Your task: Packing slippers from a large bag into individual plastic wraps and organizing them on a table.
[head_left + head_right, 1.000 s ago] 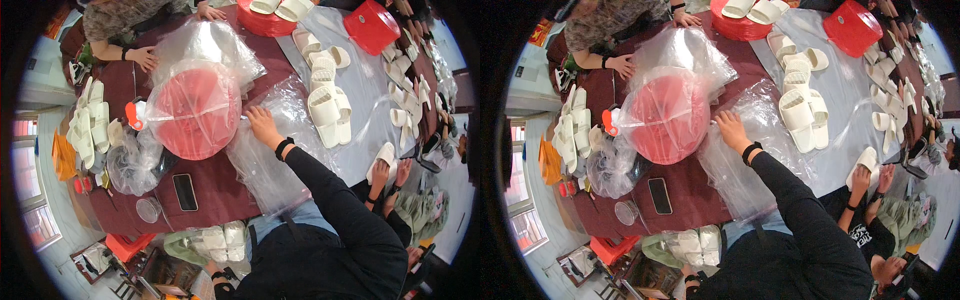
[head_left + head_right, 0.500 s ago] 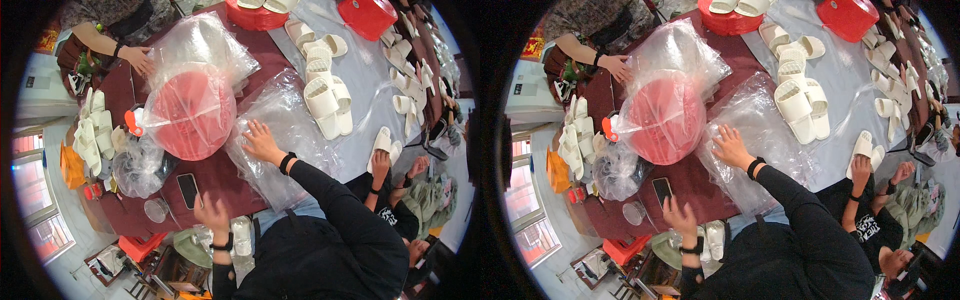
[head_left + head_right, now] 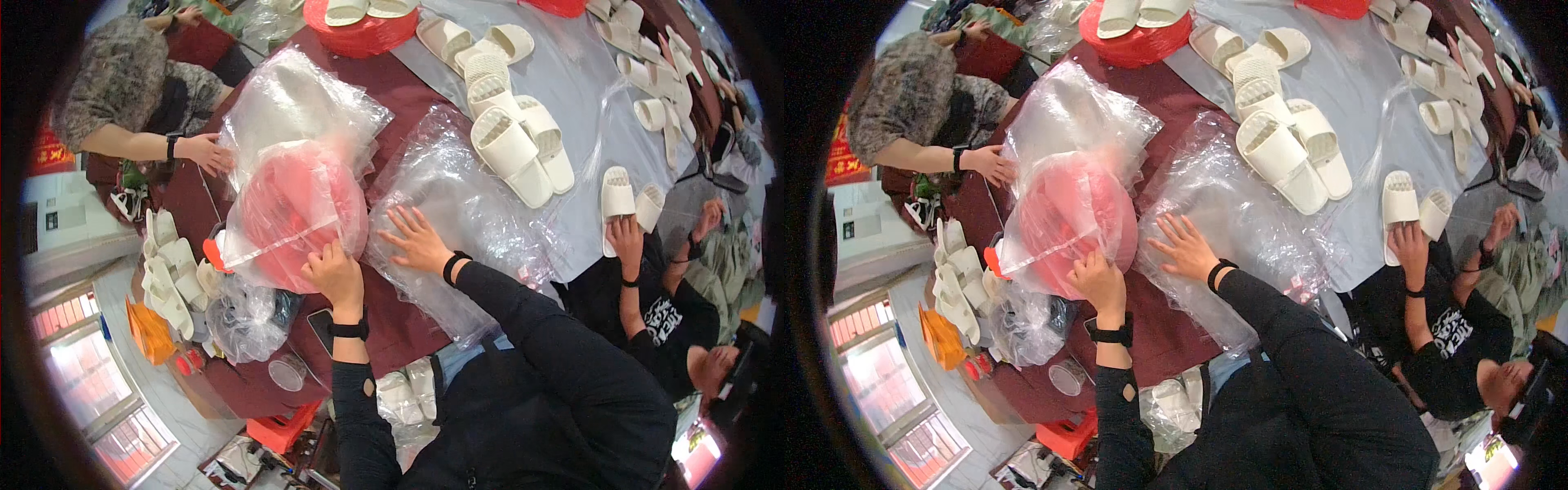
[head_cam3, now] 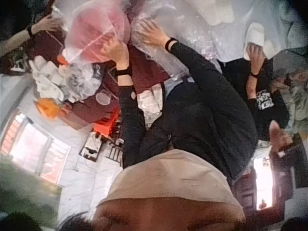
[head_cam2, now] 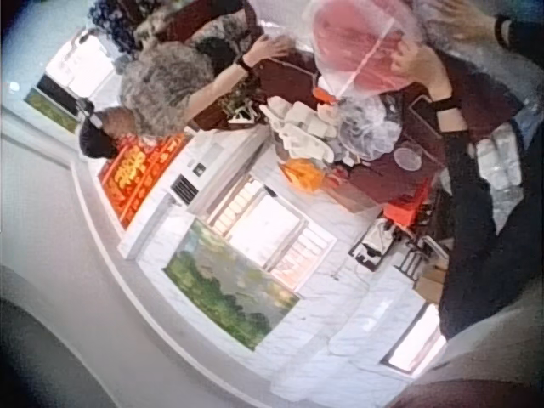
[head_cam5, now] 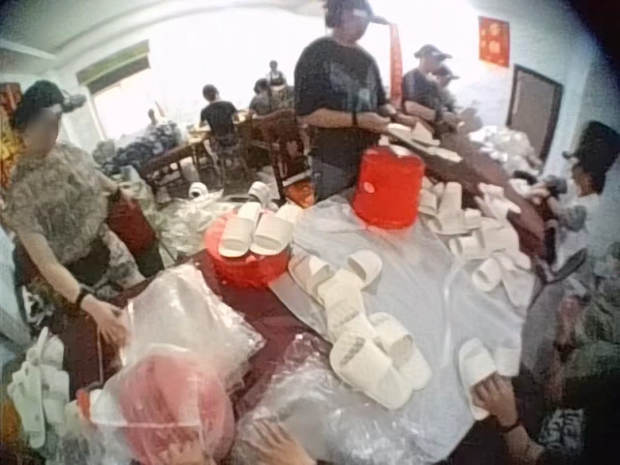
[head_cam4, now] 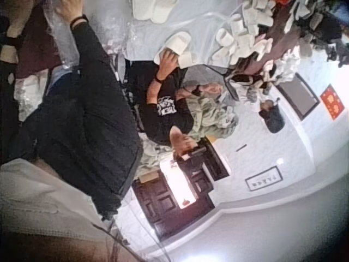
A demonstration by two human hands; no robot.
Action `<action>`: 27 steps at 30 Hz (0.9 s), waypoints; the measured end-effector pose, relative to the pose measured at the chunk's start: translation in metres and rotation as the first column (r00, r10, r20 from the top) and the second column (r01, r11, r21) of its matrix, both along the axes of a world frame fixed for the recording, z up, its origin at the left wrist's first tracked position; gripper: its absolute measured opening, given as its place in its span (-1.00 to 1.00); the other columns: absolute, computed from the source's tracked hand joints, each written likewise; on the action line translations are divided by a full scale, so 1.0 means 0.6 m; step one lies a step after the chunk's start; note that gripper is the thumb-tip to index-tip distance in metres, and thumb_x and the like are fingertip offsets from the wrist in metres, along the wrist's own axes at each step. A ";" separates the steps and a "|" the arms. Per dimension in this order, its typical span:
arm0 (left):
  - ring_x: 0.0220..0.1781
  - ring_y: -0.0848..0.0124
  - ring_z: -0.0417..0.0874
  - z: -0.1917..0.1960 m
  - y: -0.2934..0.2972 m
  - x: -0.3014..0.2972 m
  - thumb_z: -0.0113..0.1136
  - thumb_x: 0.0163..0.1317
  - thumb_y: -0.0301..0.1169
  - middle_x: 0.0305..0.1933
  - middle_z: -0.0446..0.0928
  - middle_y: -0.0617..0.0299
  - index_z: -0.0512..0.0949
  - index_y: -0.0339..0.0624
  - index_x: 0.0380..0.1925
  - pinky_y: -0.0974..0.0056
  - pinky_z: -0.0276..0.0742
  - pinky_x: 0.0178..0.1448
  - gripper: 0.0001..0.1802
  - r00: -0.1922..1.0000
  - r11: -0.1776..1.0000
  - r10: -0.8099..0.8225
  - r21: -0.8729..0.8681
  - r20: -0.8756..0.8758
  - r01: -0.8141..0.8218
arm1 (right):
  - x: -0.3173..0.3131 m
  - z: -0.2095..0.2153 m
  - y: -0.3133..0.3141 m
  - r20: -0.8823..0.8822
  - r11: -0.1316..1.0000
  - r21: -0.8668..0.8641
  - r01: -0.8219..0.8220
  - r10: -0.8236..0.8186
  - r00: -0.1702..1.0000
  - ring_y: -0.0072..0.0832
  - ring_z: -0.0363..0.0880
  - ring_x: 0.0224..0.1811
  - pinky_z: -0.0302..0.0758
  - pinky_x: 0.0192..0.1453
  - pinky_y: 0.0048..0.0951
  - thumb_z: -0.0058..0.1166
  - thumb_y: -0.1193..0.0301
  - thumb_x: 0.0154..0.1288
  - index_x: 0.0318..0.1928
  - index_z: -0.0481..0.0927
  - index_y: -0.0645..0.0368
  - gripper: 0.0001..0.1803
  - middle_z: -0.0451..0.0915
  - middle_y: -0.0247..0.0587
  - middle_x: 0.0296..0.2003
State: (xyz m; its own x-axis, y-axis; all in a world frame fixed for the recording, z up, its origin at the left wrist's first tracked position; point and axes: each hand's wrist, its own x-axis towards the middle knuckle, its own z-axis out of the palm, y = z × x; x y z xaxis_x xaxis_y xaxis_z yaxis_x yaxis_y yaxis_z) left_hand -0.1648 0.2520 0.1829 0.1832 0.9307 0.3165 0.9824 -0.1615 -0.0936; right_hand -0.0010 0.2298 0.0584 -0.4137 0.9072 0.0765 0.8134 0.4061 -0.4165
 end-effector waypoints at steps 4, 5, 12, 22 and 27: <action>-0.32 0.29 0.39 0.011 0.009 -0.004 0.17 -0.18 -0.48 -0.47 0.47 0.30 0.50 -0.12 -0.46 0.19 0.19 -0.21 -0.82 0.999 0.999 -0.005 0.048 0.051 0.003 | -0.013 0.007 0.003 -0.024 1.000 0.000 0.007 -0.007 1.000 -0.20 -0.25 0.44 -0.31 0.43 -0.05 0.03 -0.04 0.06 0.25 0.23 -0.25 -0.29 -0.07 -0.14 0.36; -0.30 0.27 0.41 0.018 0.010 -0.002 0.16 -0.16 -0.50 -0.44 0.48 0.27 0.50 -0.15 -0.43 0.18 0.19 -0.18 -0.81 0.997 0.999 0.035 0.028 0.074 -0.037 | -0.016 0.005 0.004 -0.026 1.000 -0.002 0.011 -0.011 1.000 -0.20 -0.25 0.44 -0.31 0.43 -0.05 0.03 -0.04 0.06 0.25 0.23 -0.25 -0.29 -0.07 -0.14 0.36; -0.32 0.25 0.42 0.036 0.019 -0.002 0.13 -0.15 -0.54 -0.49 0.46 0.24 0.49 -0.18 -0.49 0.16 0.20 -0.18 -0.86 0.985 0.994 0.065 0.078 0.162 -0.078 | -0.028 0.000 0.006 -0.071 0.999 -0.004 0.041 -0.041 0.997 -0.21 -0.22 0.43 -0.30 0.43 -0.05 0.02 -0.03 0.06 0.24 0.25 -0.26 -0.31 -0.05 -0.13 0.36; -0.36 0.27 0.37 0.051 0.040 0.003 0.11 -0.21 -0.56 -0.59 0.37 0.26 0.37 -0.14 -0.64 0.18 0.16 -0.23 -0.88 0.979 0.983 0.032 0.170 0.202 -0.067 | -0.051 -0.002 0.031 -0.116 0.998 -0.006 0.061 -0.061 0.991 -0.18 -0.17 0.42 -0.25 0.42 -0.02 0.06 -0.02 0.02 0.24 0.26 -0.19 -0.27 0.00 -0.09 0.34; -0.35 0.27 0.36 0.021 0.013 0.004 0.12 -0.22 -0.55 -0.57 0.38 0.27 0.38 -0.14 -0.64 0.18 0.15 -0.23 -0.88 0.981 0.997 0.004 0.079 0.193 -0.020 | -0.054 0.015 0.034 -0.076 0.996 -0.026 0.089 -0.091 0.993 -0.25 -0.10 0.40 -0.19 0.43 -0.15 0.12 -0.05 -0.04 0.24 0.19 0.21 -0.10 0.06 -0.10 0.31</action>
State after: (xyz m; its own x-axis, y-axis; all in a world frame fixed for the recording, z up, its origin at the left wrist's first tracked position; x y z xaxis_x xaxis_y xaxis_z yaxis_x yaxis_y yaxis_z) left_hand -0.1627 0.2600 0.1952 0.1004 0.9026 0.4186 0.9851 -0.1493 0.0857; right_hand -0.0336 0.2503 0.0672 -0.3241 0.9422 0.0845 0.8112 0.3228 -0.4876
